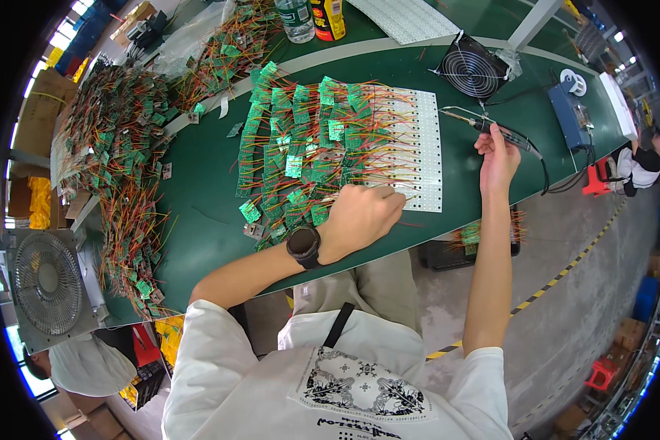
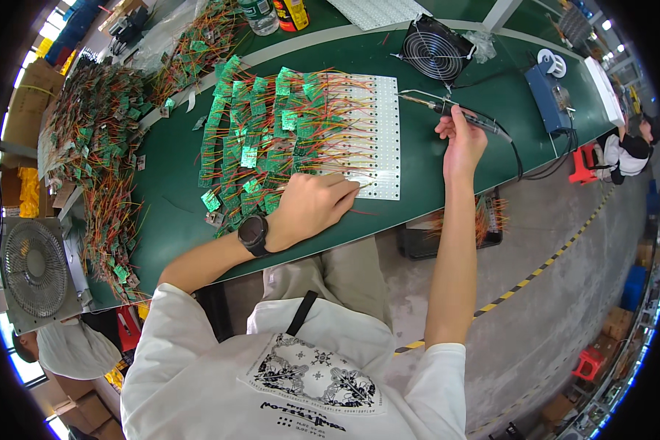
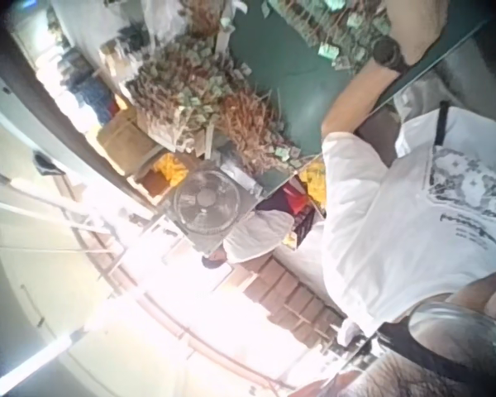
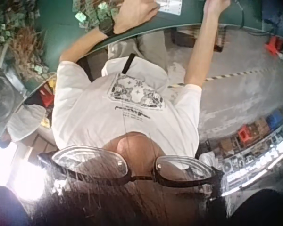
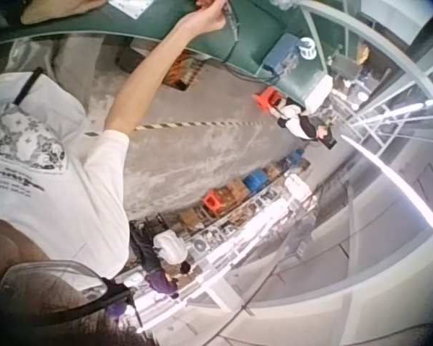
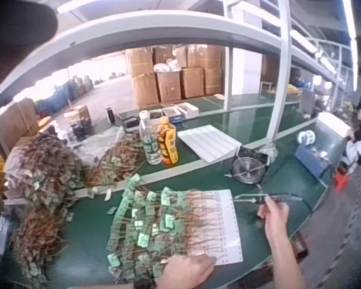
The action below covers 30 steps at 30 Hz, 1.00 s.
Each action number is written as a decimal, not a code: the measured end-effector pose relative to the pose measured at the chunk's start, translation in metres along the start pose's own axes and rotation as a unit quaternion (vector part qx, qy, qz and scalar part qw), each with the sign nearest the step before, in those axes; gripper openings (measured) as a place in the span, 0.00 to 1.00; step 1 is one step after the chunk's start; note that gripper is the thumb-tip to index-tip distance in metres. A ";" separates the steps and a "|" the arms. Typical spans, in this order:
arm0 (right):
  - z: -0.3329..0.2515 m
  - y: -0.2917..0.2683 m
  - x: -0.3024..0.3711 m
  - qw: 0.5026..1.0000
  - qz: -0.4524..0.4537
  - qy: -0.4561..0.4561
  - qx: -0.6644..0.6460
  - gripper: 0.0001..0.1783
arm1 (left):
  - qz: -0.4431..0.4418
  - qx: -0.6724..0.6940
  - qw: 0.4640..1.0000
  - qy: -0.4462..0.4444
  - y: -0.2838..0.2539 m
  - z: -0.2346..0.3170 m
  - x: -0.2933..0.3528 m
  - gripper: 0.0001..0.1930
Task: The person solders wires from small circuit boards onto an LED panel using a soldering iron. After finishing, the person moves the completed panel onto a pile, places a new LED panel onto the table, and solders circuit board wires onto it.
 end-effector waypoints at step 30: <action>-0.013 -0.027 0.074 0.979 -0.176 0.034 0.100 0.11 | 0.015 0.040 0.998 -0.038 0.003 -0.010 0.002 0.03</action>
Point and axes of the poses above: each hand's wrist, its own x-axis away from the middle knuckle, its own y-axis out of the palm, z = x × y, the point moved 6 cm from there along -x, towards the middle knuckle, and after that the axes turned 5 degrees about z, right-handed, at the moved point
